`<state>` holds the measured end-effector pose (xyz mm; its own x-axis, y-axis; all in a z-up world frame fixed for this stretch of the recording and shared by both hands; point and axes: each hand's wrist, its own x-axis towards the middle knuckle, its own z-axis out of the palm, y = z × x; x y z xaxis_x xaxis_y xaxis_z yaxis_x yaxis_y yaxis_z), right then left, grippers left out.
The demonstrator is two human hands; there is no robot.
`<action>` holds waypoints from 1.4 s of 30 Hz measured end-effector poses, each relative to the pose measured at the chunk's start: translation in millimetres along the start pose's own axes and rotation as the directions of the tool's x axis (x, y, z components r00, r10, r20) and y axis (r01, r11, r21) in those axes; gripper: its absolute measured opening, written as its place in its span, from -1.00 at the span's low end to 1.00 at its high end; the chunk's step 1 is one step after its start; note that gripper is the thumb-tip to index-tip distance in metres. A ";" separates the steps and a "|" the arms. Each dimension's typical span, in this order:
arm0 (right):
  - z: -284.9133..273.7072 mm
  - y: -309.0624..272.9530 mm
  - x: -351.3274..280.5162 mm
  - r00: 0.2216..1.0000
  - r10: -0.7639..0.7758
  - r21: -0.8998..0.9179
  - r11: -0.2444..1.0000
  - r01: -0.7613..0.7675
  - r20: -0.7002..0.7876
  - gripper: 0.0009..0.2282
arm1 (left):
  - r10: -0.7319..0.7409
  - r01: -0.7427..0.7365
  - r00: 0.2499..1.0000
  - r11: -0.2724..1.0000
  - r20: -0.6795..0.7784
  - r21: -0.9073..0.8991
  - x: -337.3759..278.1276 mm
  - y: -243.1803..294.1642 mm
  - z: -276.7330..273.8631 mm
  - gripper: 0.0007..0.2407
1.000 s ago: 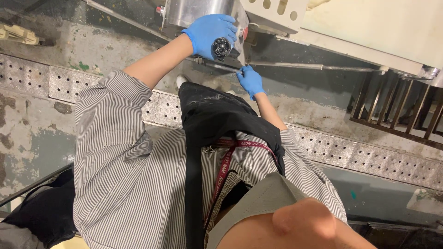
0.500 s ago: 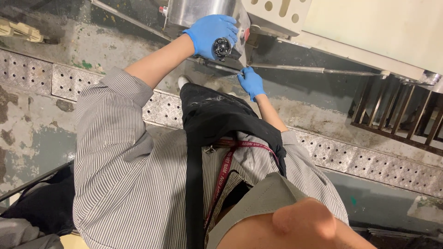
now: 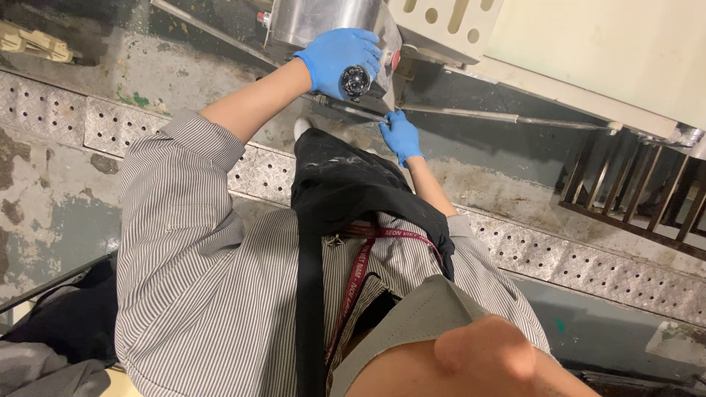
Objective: Using a commercial dough sheeter to roll out and fold dough.
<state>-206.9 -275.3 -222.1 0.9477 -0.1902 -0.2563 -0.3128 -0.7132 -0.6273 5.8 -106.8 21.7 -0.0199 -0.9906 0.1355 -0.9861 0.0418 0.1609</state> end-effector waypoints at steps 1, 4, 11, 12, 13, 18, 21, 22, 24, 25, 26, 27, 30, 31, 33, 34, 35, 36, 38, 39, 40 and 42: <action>0.9 0.7 0.3 1.000 0.007 0.016 1.000 -0.007 0.008 -0.72 | 0.000 0.000 1.000 1.000 -0.001 0.005 0.7 0.4 -2.1 -0.84; 0.5 -1.5 -2.1 0.999 0.028 0.023 0.999 -0.028 0.022 -0.73 | 0.000 0.000 1.000 1.000 0.011 -0.001 3.4 4.7 -13.5 -0.88; 1.3 -6.5 -3.0 0.997 0.071 0.043 0.996 -0.072 0.009 -0.71 | 0.035 -0.036 0.999 0.994 -0.011 -0.105 3.3 -3.5 -10.2 -0.90; 3.0 -4.8 -3.1 0.998 0.065 0.042 0.997 -0.066 0.017 -0.71 | 0.025 -0.025 1.000 0.994 -0.010 -0.105 2.8 -2.7 -4.2 -0.90; 4.8 -3.6 -3.3 0.999 0.047 0.037 0.998 -0.047 -0.010 -0.70 | 0.036 -0.043 0.997 0.993 -0.063 -0.109 1.8 -1.9 1.3 -0.87; 6.8 -13.4 -5.2 0.997 0.082 0.057 0.995 -0.081 -0.011 -0.67 | -0.002 -0.012 0.995 0.992 -0.104 -0.128 4.7 0.3 -0.7 -0.86; 34.5 -1.3 17.7 0.994 0.108 -0.166 0.980 -0.107 -0.007 -0.63 | -0.051 0.051 0.999 0.990 0.002 -0.129 6.8 -3.0 -4.8 -0.90; 53.4 11.8 19.4 0.996 0.092 -0.240 0.967 -0.087 0.014 -0.55 | -0.062 0.065 0.998 0.989 0.027 -0.130 6.6 1.2 -10.0 -0.88; 74.3 24.4 27.7 0.997 0.072 -0.316 0.947 -0.058 0.035 -0.45 | -0.076 0.082 0.996 0.989 0.048 -0.127 9.1 9.1 -11.1 -0.85; 75.6 24.0 35.0 0.998 0.065 -0.349 0.936 -0.057 0.013 -0.31 | -0.111 0.115 0.993 0.986 0.036 -0.119 12.5 12.2 -7.3 -0.78; 79.6 20.0 40.7 0.998 0.065 -0.374 0.925 -0.065 -0.012 -0.16 | -0.136 0.139 0.990 0.984 0.031 -0.112 15.0 14.5 -4.9 -0.72; 80.9 22.8 46.0 0.998 0.067 -0.370 0.927 -0.069 -0.017 -0.16 | -0.131 0.134 0.991 0.985 0.034 -0.110 10.2 13.0 -0.5 -0.72; 89.3 66.0 51.6 0.947 0.247 -0.001 0.968 -0.252 0.207 -0.34 | -0.201 0.188 0.977 0.969 -0.068 -0.161 13.0 14.9 11.2 -0.64; 100.9 93.1 54.9 0.966 0.118 0.085 0.986 -0.141 0.228 -0.45 | -0.214 0.202 0.976 0.964 -0.049 -0.171 15.8 15.2 9.6 -0.64; 99.0 112.3 51.3 0.971 -0.011 0.170 0.985 -0.030 0.237 -0.54 | -0.226 0.217 0.974 0.959 -0.030 -0.184 16.7 16.6 8.3 -0.63; 84.6 104.8 45.4 0.957 0.045 0.251 0.960 -0.121 0.288 -0.58 | -0.242 0.235 0.970 0.955 -0.014 -0.179 15.8 17.0 8.6 -0.63; 69.7 98.3 39.4 0.935 0.095 0.324 0.922 -0.212 0.342 -0.63 | -0.257 0.253 0.966 0.952 0.002 -0.174 16.0 17.8 9.4 -0.63; 65.5 106.3 39.2 0.934 0.096 0.321 0.923 -0.212 0.343 -0.63 | -0.259 0.255 0.966 0.951 -0.001 -0.175 15.5 16.4 13.3 -0.63; 58.8 122.1 40.1 0.953 -0.148 0.434 0.901 0.020 0.265 -0.62 | -0.239 0.233 0.971 0.961 -0.021 -0.149 14.7 14.0 21.0 -0.63; 57.2 128.9 45.8 0.951 -0.154 0.436 0.900 0.022 0.269 -0.62 | -0.245 0.240 0.969 0.960 -0.019 -0.147 15.4 12.7 14.1 -0.63; 55.4 137.6 45.0 0.941 -0.118 0.454 0.890 -0.042 0.317 -0.63 | -0.225 0.211 0.972 0.963 -0.068 -0.166 16.6 15.9 8.3 -0.63; 48.2 155.4 48.5 0.925 -0.087 0.466 0.879 -0.104 0.370 -0.64 | -0.211 0.188 0.970 0.965 -0.120 -0.183 17.5 22.3 5.3 -0.61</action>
<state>-212.7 -362.9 -367.4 0.8802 0.1354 -0.4549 -0.4030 -0.2929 -0.8671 -17.5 -123.9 22.5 0.2089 -0.9541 0.2148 -0.9252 -0.1217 0.3593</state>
